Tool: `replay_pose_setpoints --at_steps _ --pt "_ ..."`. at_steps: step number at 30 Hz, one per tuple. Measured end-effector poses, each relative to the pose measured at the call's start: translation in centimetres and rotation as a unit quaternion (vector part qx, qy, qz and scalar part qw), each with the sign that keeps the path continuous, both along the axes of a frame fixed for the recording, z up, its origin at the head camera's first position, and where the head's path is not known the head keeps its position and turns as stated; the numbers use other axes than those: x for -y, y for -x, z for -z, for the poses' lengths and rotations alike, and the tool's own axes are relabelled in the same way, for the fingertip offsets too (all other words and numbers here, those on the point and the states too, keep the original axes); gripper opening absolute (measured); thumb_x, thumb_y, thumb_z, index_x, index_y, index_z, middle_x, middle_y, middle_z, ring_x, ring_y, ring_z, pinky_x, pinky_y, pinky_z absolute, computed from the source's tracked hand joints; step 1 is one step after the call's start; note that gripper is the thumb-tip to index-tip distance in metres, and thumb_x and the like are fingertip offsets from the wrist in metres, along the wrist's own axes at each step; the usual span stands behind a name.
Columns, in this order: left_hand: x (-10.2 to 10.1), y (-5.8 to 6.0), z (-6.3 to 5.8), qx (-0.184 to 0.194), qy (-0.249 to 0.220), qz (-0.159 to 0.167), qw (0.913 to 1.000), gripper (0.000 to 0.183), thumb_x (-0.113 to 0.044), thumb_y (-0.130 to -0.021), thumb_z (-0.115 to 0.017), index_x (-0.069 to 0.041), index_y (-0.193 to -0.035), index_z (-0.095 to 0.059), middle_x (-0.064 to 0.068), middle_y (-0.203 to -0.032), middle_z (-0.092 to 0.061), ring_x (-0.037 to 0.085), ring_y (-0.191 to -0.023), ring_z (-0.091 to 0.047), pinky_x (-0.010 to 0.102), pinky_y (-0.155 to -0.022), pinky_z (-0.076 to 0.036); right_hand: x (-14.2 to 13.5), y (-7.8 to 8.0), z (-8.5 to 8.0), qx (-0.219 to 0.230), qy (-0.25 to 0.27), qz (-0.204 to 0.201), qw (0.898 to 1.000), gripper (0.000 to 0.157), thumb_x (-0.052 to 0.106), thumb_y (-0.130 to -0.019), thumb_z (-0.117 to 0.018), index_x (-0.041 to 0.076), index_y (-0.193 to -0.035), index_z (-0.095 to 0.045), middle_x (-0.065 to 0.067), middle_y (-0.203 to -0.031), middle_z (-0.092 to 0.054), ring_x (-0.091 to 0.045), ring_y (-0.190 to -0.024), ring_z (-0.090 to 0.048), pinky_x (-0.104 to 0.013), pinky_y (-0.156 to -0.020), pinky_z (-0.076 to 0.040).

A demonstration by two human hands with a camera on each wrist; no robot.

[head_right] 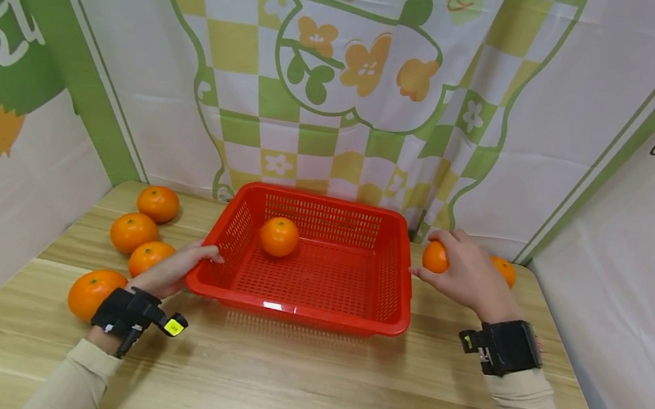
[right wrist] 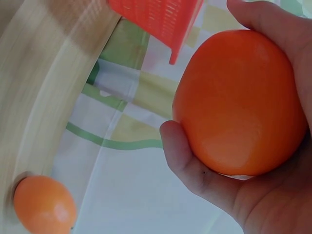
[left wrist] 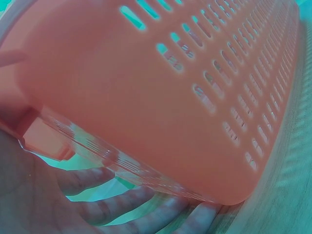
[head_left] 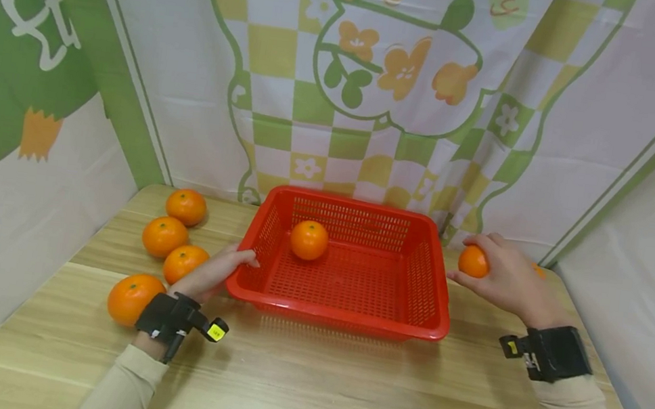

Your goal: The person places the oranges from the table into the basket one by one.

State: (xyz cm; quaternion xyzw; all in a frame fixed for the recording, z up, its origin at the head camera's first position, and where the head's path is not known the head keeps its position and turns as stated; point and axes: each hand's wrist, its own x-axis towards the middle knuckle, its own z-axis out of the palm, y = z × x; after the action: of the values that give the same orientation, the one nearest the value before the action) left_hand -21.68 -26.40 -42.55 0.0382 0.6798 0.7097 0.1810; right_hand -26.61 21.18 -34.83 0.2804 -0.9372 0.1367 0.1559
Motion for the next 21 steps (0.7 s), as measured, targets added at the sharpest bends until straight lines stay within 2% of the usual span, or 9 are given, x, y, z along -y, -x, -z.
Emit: replay_pose_setpoints --at_steps 9,16,21 --pt "0.0 0.0 0.1 0.005 0.003 -0.004 1.0000 0.050 -0.009 -0.088 -0.042 0.007 -0.135 -0.031 0.039 -0.124 -0.046 0.051 -0.100 -0.052 0.031 -0.065 -0.057 1.1 -0.2 -0.6 0.016 -0.002 -0.003 1.000 0.053 0.046 -0.070 -0.077 0.010 -0.105 -0.059 -0.007 -0.088 -0.054 -0.019 -0.064 -0.051 -0.033 -0.050 -0.049" --pt "0.1 0.0 0.0 0.008 0.002 -0.002 1.0000 0.052 -0.009 -0.088 -0.042 0.005 -0.137 -0.029 0.038 -0.126 -0.045 0.049 -0.100 -0.053 0.032 -0.066 -0.057 1.7 0.0 -0.8 0.037 0.004 -0.007 0.999 0.056 0.047 -0.070 -0.077 0.009 -0.107 -0.059 -0.007 -0.092 -0.055 -0.019 -0.066 -0.054 -0.033 -0.051 -0.051" --pt "0.1 0.0 0.1 0.009 -0.001 -0.001 1.0000 0.053 -0.009 -0.088 -0.042 0.005 -0.137 -0.029 0.038 -0.126 -0.045 0.049 -0.100 -0.053 0.032 -0.066 -0.058 2.2 0.1 -0.7 0.031 0.000 -0.014 0.999 0.057 0.046 -0.069 -0.078 0.010 -0.108 -0.059 -0.007 -0.093 -0.055 -0.018 -0.065 -0.053 -0.032 -0.050 -0.050"
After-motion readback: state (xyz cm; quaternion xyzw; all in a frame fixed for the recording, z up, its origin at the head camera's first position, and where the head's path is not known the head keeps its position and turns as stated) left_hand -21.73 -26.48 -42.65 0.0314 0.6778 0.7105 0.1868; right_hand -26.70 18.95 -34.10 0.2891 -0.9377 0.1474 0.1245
